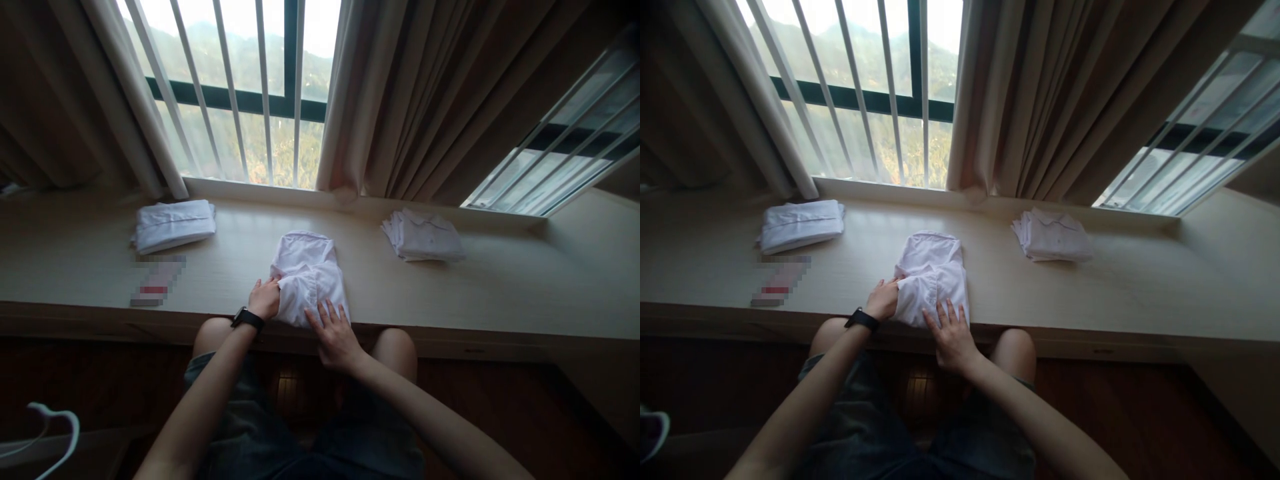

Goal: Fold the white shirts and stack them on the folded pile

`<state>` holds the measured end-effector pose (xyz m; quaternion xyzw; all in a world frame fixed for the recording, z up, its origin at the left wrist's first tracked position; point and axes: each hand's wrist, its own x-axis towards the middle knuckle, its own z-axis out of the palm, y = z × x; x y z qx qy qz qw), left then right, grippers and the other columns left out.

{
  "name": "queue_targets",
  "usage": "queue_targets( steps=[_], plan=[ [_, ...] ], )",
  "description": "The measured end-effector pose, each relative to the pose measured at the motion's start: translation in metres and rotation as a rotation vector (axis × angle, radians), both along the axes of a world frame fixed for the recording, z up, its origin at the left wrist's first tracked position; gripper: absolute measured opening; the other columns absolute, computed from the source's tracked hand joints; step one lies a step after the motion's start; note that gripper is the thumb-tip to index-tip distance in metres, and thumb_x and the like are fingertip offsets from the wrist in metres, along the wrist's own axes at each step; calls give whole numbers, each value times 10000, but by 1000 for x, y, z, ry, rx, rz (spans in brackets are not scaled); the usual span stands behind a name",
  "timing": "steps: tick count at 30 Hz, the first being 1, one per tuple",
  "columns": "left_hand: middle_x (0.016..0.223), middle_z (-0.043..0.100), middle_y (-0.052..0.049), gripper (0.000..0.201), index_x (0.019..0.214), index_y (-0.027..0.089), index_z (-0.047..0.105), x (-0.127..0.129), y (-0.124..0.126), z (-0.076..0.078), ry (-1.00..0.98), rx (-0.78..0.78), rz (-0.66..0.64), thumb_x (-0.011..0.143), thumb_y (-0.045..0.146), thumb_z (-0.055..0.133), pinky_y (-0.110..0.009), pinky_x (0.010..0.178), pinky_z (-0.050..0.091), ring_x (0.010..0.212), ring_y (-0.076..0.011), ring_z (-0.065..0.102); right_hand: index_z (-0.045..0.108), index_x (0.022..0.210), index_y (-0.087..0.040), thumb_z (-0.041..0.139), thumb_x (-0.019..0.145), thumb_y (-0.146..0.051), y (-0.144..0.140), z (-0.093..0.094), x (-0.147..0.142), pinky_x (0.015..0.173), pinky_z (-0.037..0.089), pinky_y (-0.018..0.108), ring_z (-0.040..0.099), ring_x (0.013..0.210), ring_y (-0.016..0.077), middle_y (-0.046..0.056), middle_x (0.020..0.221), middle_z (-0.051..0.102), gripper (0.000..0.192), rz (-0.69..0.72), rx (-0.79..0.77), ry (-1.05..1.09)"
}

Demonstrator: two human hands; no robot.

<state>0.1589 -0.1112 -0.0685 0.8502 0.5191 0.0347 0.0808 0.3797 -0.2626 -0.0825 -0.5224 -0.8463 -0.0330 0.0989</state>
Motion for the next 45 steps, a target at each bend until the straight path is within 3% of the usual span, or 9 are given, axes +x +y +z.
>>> queue_targets(
  steps=[6, 11, 14, 18, 23, 27, 30, 40, 45],
  plan=[
    [1293, 675, -171, 424, 1266, 188, 680, -20, 3, 11, 14, 49, 155, 899, 172, 469, -583, 1158, 307, 1214, -325, 621, 499, 1491, -195, 432, 970, -114, 83, 13, 16, 1168, 210, 695, 400, 1430, 368, 148, 1476, 541, 531, -35, 131, -83],
    [1461, 548, -196, 446, 1259, 180, 701, -6, -46, 6, 29, 331, 129, 961, 399, 450, -640, 1170, 226, 1365, -402, 475, 644, 1342, -342, 446, 972, -125, 148, 44, 72, 1181, 213, 651, 303, 1492, 337, 43, 1555, 463, 472, -124, 71, -55],
    [1530, 478, -182, 545, 1348, 147, 641, 10, -75, 3, -8, 341, -83, 920, 464, 522, -560, 1224, 204, 1448, -368, 382, 636, 1365, -254, 422, 941, -112, 153, 44, 102, 1159, 336, 537, 423, 1426, 316, 96, 1536, 485, 496, -441, 22, 120],
    [1591, 393, -167, 630, 1404, 142, 588, 25, -72, 13, -77, 336, -55, 870, 476, 579, -537, 1231, 216, 1494, -365, 306, 525, 1462, -103, 316, 998, -237, 124, 21, 98, 1125, 416, 415, 505, 1365, 267, 181, 1468, 538, 526, -721, 0, 364],
    [1634, 338, -64, 553, 1518, 244, 465, 46, -26, 12, -148, 344, -175, 1007, 440, 379, -520, 1247, 180, 1530, -296, 247, 385, 1562, -312, 343, 1031, -469, 85, -9, 50, 1222, 173, 593, 135, 1552, 330, 35, 1672, 227, 555, -468, -87, 135],
    [1598, 406, -62, 553, 1514, 242, 471, 50, 2, -17, -110, 228, -120, 1031, 463, 317, -546, 1230, 214, 1503, -309, 310, 336, 1575, -355, 322, 1033, -525, 85, -3, 35, 1199, 165, 641, 175, 1540, 343, 25, 1659, 265, 568, -412, -281, 40],
    [1613, 377, -54, 562, 1542, 245, 423, 45, 12, -32, -118, 170, -77, 1039, 459, 293, -544, 1219, 248, 1501, -301, 319, 408, 1548, -318, 331, 1031, -536, 96, 7, 32, 1195, 171, 641, 193, 1532, 357, 68, 1642, 308, 566, -424, -215, 57],
    [1567, 456, -61, 498, 1494, 252, 493, -11, -8, -2, -207, 292, -114, 1029, 386, 375, -530, 1226, 240, 1493, -289, 335, 370, 1572, -250, 403, 1005, -571, 97, -13, -4, 1197, 149, 653, 163, 1540, 375, 144, 1648, 261, 652, -184, -119, 64],
    [1448, 590, -28, 357, 1258, 293, 691, -50, -31, -11, -277, 275, -183, 1002, 301, 443, -509, 1219, 270, 1458, -256, 397, 246, 1613, -161, 652, 877, -543, 82, -4, -23, 1223, 146, 613, 109, 1551, 376, 198, 1663, 155, 924, 88, -102, 46]
  ],
)
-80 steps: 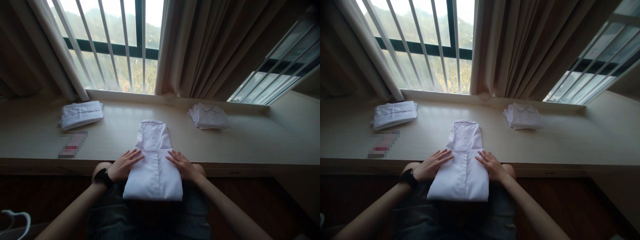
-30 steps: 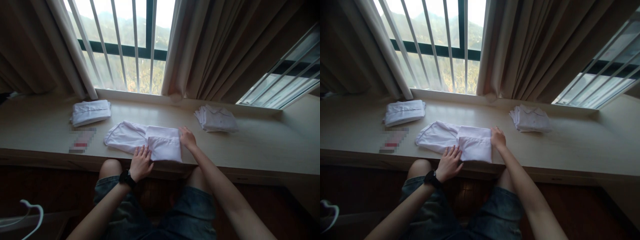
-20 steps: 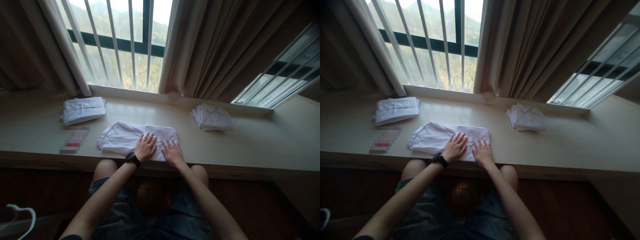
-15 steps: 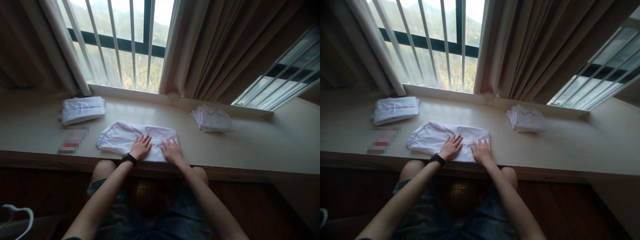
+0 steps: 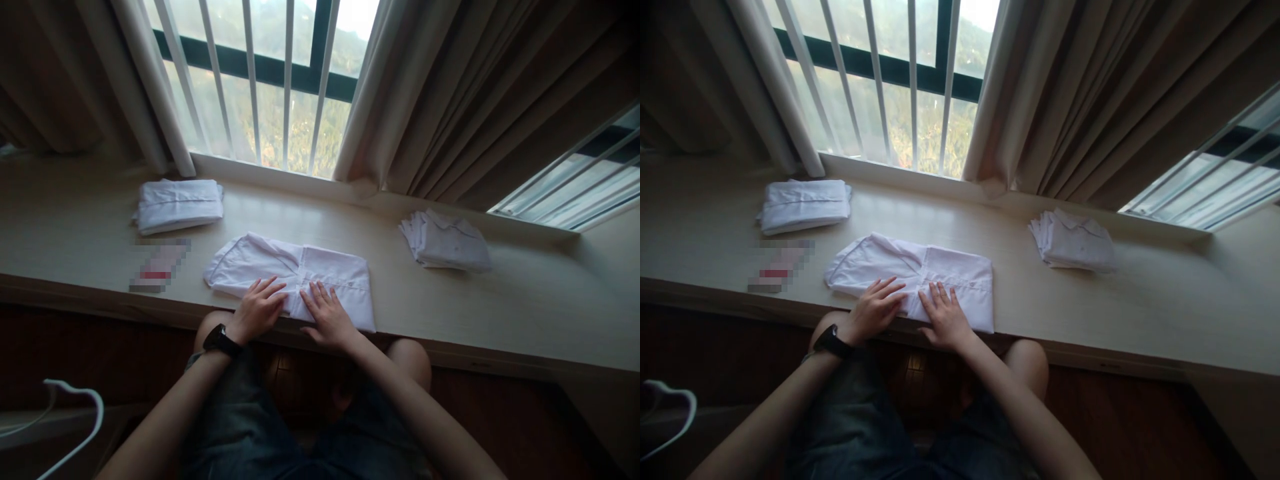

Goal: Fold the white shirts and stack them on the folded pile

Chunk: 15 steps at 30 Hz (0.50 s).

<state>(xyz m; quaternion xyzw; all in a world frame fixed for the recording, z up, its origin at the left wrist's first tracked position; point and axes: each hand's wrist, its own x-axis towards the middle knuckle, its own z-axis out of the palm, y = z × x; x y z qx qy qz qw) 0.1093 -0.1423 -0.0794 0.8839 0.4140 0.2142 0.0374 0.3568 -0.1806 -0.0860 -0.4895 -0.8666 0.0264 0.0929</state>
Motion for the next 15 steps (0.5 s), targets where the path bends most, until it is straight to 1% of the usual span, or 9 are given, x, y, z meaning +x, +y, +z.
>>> queue_targets(
  steps=[1, 3, 5, 7, 9, 11, 13, 14, 15],
  plan=[
    [1433, 602, -31, 347, 1236, 292, 703, -3, -3, -3, -1, -17, -9, 1000, 301, 449, -517, 1214, 276, 1446, -259, 414, 251, 1609, -133, 648, 891, -480, 0, 0, -4, 1221, 161, 610, 140, 1547, 373, 212, 1656, 167, 891, -2, -9, -8],
    [1433, 603, -41, 356, 1256, 291, 695, -3, -6, -9, 5, -55, 6, 1007, 319, 442, -541, 1204, 281, 1426, -272, 440, 300, 1585, -89, 601, 924, -364, 1, -2, -11, 1211, 208, 603, 215, 1531, 361, 227, 1640, 213, 776, -33, -31, -22],
    [1445, 593, -48, 379, 1294, 291, 676, -1, -6, -13, 8, -80, 45, 1020, 340, 419, -546, 1198, 284, 1411, -279, 459, 370, 1551, -83, 535, 952, -288, 5, -4, -13, 1198, 246, 603, 273, 1512, 350, 212, 1622, 280, 655, -35, -47, -30],
    [1457, 583, -46, 392, 1313, 288, 664, 1, -6, -14, 9, -87, 66, 1029, 349, 402, -534, 1201, 280, 1408, -276, 463, 436, 1513, -100, 460, 983, -249, 8, -1, -13, 1192, 274, 590, 340, 1485, 331, 181, 1582, 384, 551, -29, -52, -16],
    [1470, 571, -44, 394, 1324, 288, 655, 2, -7, -14, 7, -82, 68, 1031, 350, 398, -520, 1204, 277, 1415, -270, 455, 500, 1465, -114, 383, 1016, -240, 12, 6, -12, 1184, 325, 528, 464, 1407, 298, 162, 1492, 520, 481, -100, -39, 38],
    [1474, 567, -44, 396, 1336, 294, 644, 2, -8, -14, 5, -71, 65, 1032, 346, 395, -511, 1205, 274, 1421, -264, 447, 548, 1417, -120, 319, 1041, -262, 15, 14, -15, 1147, 393, 445, 580, 1286, 269, 155, 1378, 623, 462, -240, 5, 115],
    [1471, 569, -45, 396, 1336, 297, 641, 1, -9, -14, 1, -60, 70, 1032, 344, 392, -506, 1206, 271, 1427, -262, 439, 557, 1404, -111, 271, 1054, -289, 18, 20, -21, 1128, 412, 410, 607, 1243, 264, 164, 1338, 646, 486, -353, 76, 172],
    [1467, 573, -45, 395, 1332, 297, 644, 1, -10, -15, -1, -57, 75, 1032, 344, 391, -505, 1206, 271, 1428, -262, 437, 545, 1417, -104, 260, 1056, -301, 19, 20, -25, 1141, 397, 415, 586, 1273, 269, 169, 1360, 631, 500, -367, 105, 181],
    [1464, 576, -45, 395, 1326, 296, 648, 1, -10, -15, -4, -54, 80, 1032, 344, 390, -505, 1205, 271, 1428, -263, 437, 524, 1439, -99, 261, 1056, -310, 19, 18, -30, 1162, 371, 431, 547, 1322, 275, 170, 1401, 601, 511, -351, 118, 173]
  ],
)
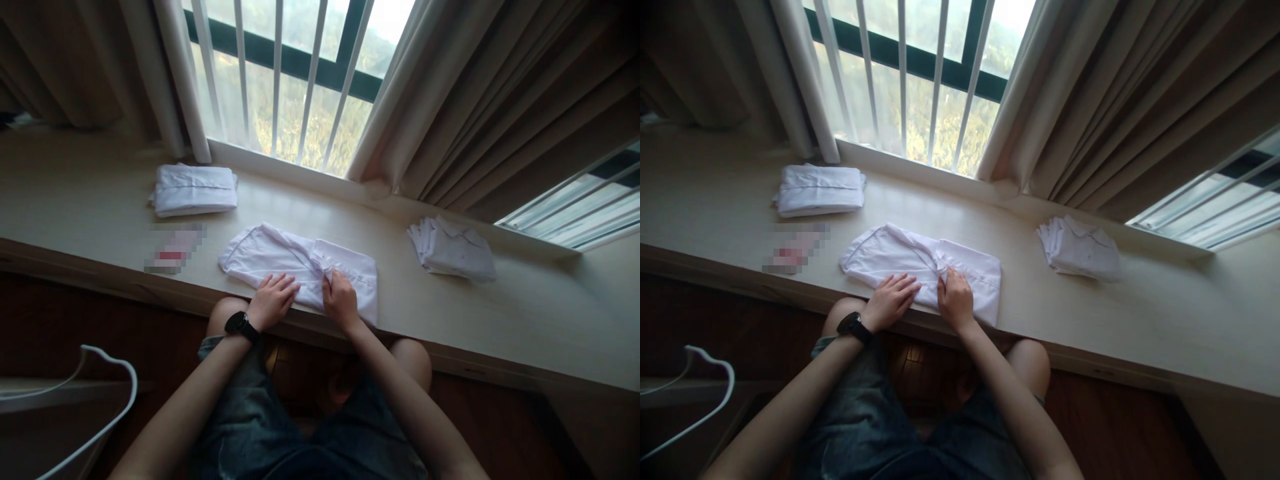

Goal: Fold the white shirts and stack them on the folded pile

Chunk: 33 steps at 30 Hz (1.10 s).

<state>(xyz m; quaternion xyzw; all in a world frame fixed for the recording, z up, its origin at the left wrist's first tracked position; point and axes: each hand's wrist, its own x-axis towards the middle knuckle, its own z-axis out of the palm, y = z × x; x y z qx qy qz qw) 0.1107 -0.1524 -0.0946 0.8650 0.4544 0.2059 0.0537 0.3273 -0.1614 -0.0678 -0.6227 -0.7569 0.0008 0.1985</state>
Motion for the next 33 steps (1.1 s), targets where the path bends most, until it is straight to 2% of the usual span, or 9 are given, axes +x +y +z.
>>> queue_targets(
  steps=[4, 7, 12, 16, 19, 22, 28, 30, 33],
  plan=[
    [1453, 584, -52, 393, 1323, 289, 648, 0, 0, -2, -10, -5, 0, 1025, 337, 395, -500, 1203, 276, 1421, -257, 443, 480, 1496, -145, 374, 1030, -350, -5, -19, -15, 1195, 280, 570, 372, 1461, 333, 134, 1544, 463, 520, 142, -106, -150],
    [1453, 584, -50, 397, 1326, 282, 643, 0, 0, -3, -16, -11, -6, 1020, 329, 393, -491, 1203, 276, 1421, -252, 442, 466, 1513, -168, 418, 1009, -351, -9, -30, -21, 1183, 258, 630, 316, 1484, 365, 125, 1584, 400, 538, 146, -139, -202],
    [1449, 585, -73, 506, 1492, 238, 485, 3, -2, -1, -31, -9, 26, 993, 291, 415, -480, 1206, 265, 1419, -257, 440, 402, 1549, -152, 398, 1010, -337, -13, -25, -20, 1212, 235, 581, 303, 1497, 333, 118, 1597, 379, 570, 165, -60, -120],
    [1499, 536, -51, 602, 1549, 322, 397, 3, -5, 3, 31, 3, -9, 955, 248, 455, -501, 1206, 248, 1441, -266, 404, 425, 1528, -118, 514, 927, -349, 2, -11, -11, 1183, 357, 451, 441, 1421, 282, 137, 1540, 469, 650, 280, -163, 11],
    [1543, 486, -44, 590, 1514, 333, 459, 1, -5, 1, 83, 6, -26, 929, 269, 498, -516, 1218, 216, 1464, -288, 362, 451, 1509, -114, 430, 958, -304, 28, -3, -6, 1200, 330, 384, 393, 1457, 232, 131, 1551, 456, 583, 153, -118, 61],
    [1558, 469, -33, 591, 1522, 331, 449, 1, -5, -4, 105, 4, -12, 933, 283, 483, -526, 1226, 186, 1477, -294, 334, 432, 1520, -114, 332, 1025, -402, 54, -7, -11, 1221, 223, 536, 267, 1516, 307, 162, 1602, 364, 582, -16, -126, -25],
    [1619, 372, -47, 609, 1546, 304, 407, 4, -5, 3, 54, 15, 9, 940, 310, 457, -510, 1235, 185, 1505, -283, 296, 379, 1560, -212, 248, 1039, -549, 72, -29, -21, 1188, 173, 640, 271, 1507, 340, 146, 1626, 320, 634, -48, -234, -109],
    [1656, 286, -79, 633, 1559, 259, 375, -5, 3, 13, -45, 65, 150, 936, 327, 469, -517, 1243, 178, 1532, -292, 234, 364, 1569, -215, 231, 1040, -549, 73, -33, -20, 1195, 171, 629, 261, 1513, 331, 134, 1632, 312, 640, -48, -240, -106],
    [1633, 288, -187, 695, 1538, 135, 359, -39, 27, 29, -285, 85, 609, 896, 331, 539, -536, 1240, 198, 1531, -338, 216, 338, 1582, -188, 238, 1040, -545, 73, -37, -19, 1215, 146, 598, 234, 1526, 316, 131, 1636, 303, 657, -53, -221, -103]
  ],
)
